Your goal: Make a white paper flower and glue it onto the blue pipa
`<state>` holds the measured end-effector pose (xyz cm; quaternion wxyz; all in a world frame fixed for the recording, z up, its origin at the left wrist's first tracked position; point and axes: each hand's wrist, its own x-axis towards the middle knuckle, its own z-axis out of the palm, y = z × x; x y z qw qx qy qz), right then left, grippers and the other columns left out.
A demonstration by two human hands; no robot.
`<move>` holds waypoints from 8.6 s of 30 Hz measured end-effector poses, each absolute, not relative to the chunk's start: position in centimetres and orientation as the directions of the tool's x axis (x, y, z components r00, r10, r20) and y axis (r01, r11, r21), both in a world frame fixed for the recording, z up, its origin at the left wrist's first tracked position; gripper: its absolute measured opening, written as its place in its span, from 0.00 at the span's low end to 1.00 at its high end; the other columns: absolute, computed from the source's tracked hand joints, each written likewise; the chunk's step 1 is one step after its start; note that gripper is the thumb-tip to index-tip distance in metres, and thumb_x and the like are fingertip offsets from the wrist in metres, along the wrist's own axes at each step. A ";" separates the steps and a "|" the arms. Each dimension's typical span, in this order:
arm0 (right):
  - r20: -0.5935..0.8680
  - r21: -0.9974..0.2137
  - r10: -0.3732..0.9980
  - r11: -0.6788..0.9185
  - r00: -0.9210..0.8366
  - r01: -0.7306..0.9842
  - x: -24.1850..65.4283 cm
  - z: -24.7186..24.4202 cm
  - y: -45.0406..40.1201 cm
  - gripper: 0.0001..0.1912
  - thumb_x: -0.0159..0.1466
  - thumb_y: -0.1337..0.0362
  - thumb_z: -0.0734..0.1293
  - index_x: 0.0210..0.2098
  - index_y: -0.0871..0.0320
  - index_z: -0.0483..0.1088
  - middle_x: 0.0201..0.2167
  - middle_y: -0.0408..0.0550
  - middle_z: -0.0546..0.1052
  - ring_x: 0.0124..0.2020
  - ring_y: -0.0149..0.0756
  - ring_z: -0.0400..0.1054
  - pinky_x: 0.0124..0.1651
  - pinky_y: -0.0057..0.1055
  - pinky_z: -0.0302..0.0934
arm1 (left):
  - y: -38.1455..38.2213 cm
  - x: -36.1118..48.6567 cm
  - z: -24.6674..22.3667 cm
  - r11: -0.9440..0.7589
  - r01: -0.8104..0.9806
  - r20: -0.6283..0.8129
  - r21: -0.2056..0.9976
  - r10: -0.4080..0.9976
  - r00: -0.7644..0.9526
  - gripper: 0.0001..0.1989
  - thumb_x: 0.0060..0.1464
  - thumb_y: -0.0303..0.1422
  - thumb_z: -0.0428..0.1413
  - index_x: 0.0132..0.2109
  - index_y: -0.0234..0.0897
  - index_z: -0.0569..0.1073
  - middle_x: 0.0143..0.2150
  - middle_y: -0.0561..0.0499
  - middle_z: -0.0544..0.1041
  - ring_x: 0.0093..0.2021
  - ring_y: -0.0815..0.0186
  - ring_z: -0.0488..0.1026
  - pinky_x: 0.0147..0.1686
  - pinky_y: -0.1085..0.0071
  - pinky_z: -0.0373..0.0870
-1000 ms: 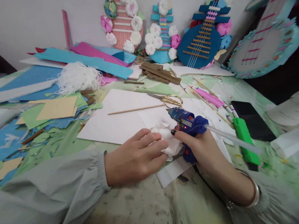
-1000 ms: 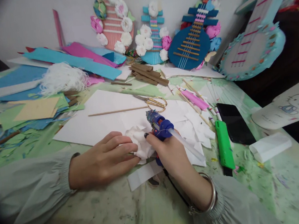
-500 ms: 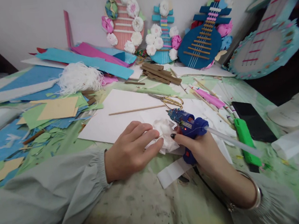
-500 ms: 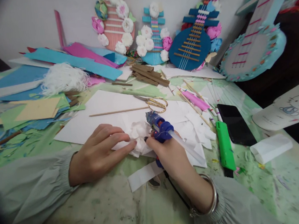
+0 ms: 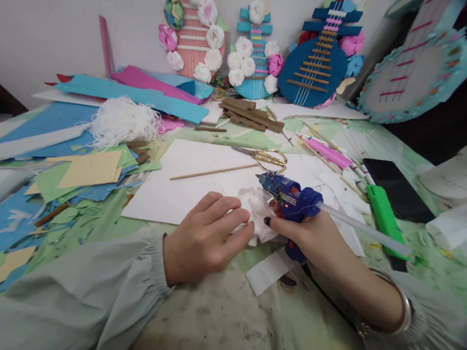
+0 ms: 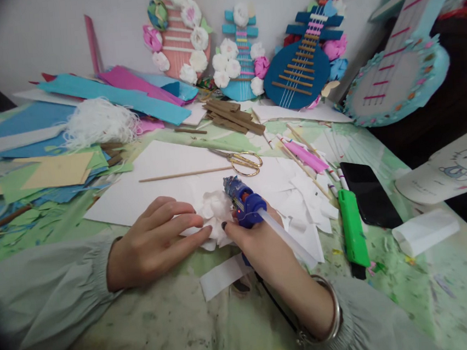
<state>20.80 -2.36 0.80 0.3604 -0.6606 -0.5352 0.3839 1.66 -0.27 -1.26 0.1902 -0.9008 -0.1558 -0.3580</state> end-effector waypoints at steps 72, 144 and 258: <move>-0.023 -0.861 0.992 -0.085 0.127 0.502 20.5 1.1 -3.1 0.09 0.46 0.60 0.67 0.24 0.56 0.64 0.21 0.41 0.69 0.23 0.33 0.62 0.26 0.29 0.58 | -0.7 1.3 -0.9 -0.504 0.487 0.292 0.714 0.845 0.447 0.08 0.50 0.30 0.60 0.29 0.35 0.68 0.32 0.54 0.77 0.32 0.72 0.72 0.32 0.77 0.63; 0.054 -0.811 0.989 0.125 -0.141 0.571 19.7 0.6 -5.2 0.07 0.55 0.62 0.66 0.35 0.54 0.70 0.33 0.44 0.80 0.30 0.36 0.76 0.30 0.26 0.67 | 1.3 -0.4 0.1 0.293 0.128 -0.319 0.948 0.886 0.337 0.06 0.45 0.21 0.58 0.30 0.32 0.68 0.22 0.51 0.76 0.23 0.70 0.75 0.21 0.79 0.71; 0.212 -0.602 0.931 0.364 -0.297 0.710 20.4 0.2 -4.8 0.09 0.58 0.62 0.64 0.39 0.53 0.68 0.51 0.50 0.68 0.32 0.33 0.72 0.30 0.28 0.64 | 1.4 -0.1 0.5 0.277 0.165 -0.320 0.947 0.869 0.377 0.12 0.44 0.25 0.59 0.37 0.33 0.66 0.24 0.49 0.77 0.22 0.68 0.73 0.16 0.80 0.64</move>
